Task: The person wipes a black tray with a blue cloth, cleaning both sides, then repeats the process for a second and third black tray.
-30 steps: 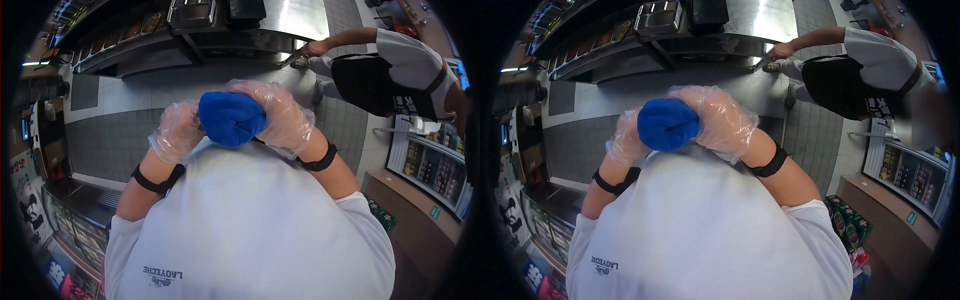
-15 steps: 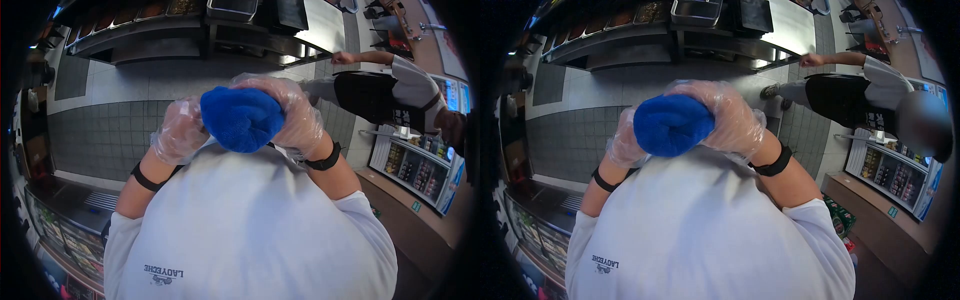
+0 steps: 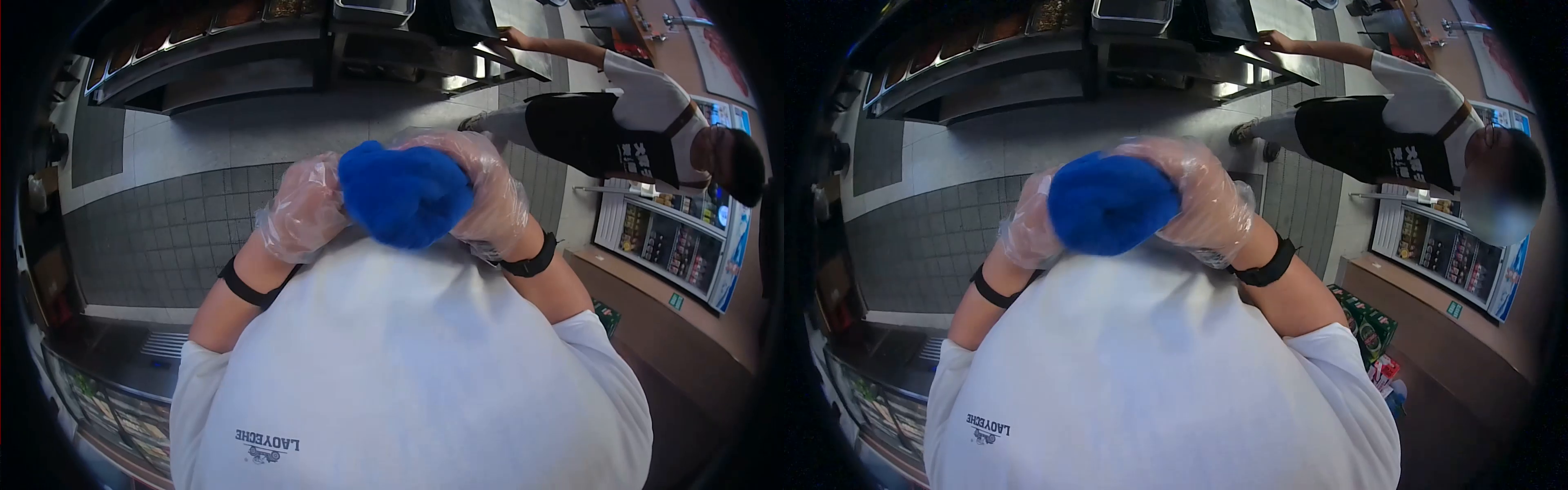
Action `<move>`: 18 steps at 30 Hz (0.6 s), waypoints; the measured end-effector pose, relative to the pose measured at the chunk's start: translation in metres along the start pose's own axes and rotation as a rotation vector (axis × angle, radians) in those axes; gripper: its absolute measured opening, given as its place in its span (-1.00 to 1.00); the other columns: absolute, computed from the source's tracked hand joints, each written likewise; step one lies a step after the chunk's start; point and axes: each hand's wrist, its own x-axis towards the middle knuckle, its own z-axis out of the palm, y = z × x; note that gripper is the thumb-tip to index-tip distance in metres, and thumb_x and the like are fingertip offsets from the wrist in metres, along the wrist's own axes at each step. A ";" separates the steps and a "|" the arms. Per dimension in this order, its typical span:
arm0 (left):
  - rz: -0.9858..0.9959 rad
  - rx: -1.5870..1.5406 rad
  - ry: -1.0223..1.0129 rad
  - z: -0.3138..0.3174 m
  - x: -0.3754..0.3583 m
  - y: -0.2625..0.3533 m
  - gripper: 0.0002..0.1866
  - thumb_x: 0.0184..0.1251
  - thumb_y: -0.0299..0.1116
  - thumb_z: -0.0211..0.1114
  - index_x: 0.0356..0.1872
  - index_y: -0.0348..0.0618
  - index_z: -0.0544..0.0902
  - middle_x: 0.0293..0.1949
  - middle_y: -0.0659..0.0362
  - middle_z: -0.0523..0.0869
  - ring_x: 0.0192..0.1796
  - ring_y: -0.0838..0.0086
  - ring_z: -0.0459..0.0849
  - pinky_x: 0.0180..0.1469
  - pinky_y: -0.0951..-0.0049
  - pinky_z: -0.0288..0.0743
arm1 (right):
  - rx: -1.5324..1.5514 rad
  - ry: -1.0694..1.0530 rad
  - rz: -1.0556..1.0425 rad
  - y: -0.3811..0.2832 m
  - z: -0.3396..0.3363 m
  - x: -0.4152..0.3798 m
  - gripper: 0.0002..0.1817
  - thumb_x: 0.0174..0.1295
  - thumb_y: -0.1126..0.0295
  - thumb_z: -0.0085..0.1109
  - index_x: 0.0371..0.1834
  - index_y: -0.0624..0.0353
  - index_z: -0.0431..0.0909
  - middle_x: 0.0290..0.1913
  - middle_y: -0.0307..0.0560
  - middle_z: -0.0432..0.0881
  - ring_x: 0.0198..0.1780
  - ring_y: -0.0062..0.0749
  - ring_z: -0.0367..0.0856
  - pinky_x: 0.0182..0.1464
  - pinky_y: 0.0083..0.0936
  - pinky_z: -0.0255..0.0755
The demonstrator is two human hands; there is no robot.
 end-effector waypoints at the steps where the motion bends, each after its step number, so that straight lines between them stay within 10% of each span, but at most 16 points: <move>1: 0.003 -0.003 -0.007 0.002 0.001 0.001 -0.75 0.02 -0.58 0.47 -0.23 -0.14 0.72 -0.35 0.01 0.72 -0.25 0.04 0.72 -0.17 0.14 0.64 | -0.023 -0.023 -0.067 -0.008 -0.002 0.005 -0.45 0.00 0.43 0.64 0.11 0.19 0.68 0.02 0.09 0.80 0.02 -0.07 0.81 0.12 -0.33 0.65; 18: -0.017 0.514 -0.013 0.029 0.072 0.032 -0.78 0.05 -0.65 0.41 -0.26 -0.13 0.71 -0.37 0.05 0.74 -0.30 0.06 0.74 -0.24 0.15 0.64 | 0.136 -0.047 0.134 0.093 -0.076 -0.038 -0.47 0.06 0.49 0.60 0.16 0.21 0.66 0.09 0.06 0.79 0.08 -0.17 0.80 0.16 -0.33 0.65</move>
